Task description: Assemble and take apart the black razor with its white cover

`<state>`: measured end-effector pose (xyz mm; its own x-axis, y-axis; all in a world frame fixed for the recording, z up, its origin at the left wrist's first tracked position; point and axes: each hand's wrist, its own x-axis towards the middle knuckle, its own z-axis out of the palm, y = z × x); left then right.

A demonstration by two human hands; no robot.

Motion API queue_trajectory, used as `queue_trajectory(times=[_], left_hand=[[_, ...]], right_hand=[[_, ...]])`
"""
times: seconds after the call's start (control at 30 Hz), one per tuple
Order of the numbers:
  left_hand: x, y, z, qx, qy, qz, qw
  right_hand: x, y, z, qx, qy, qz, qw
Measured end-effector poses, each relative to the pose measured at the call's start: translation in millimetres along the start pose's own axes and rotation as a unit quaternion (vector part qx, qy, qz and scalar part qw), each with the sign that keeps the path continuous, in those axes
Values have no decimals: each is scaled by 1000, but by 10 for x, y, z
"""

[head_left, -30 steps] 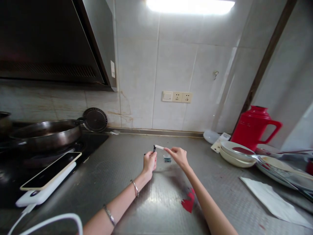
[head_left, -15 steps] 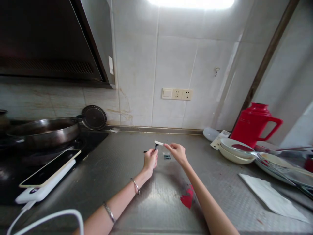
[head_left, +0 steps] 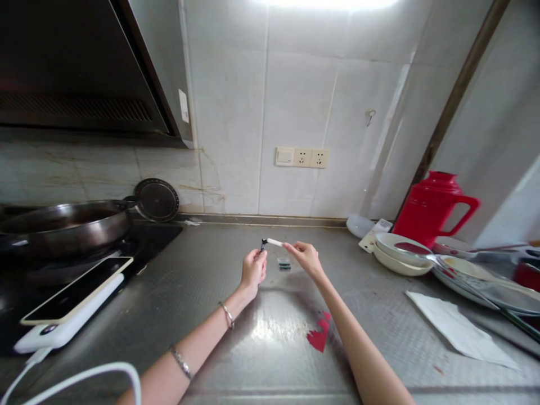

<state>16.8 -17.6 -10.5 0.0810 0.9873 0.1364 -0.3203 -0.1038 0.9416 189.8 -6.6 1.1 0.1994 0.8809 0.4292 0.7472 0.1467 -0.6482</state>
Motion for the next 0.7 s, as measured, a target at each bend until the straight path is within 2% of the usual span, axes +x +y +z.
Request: queue_trajectory(times=[0.13,0.23,0.33,0.57,0.7], left_hand=[[32,99,-32,-10,16,25,1000],[30,50,-24,5,15,1,1000],[10,-20,-2,10,-8,-21,1000],[14,46,-18,-2,2,14,1000],[6,21,-10,24,9,-1,1000]], right_hand=[[12,57,-74,-21,13,16,1000],[-8,-34,-49,6,18,2,1000],[-27,-119,3,16,18,-19,1000],[-10,-9,-87,-20,30,10,999],[-33,-86,-28,1,26,-5,1000]])
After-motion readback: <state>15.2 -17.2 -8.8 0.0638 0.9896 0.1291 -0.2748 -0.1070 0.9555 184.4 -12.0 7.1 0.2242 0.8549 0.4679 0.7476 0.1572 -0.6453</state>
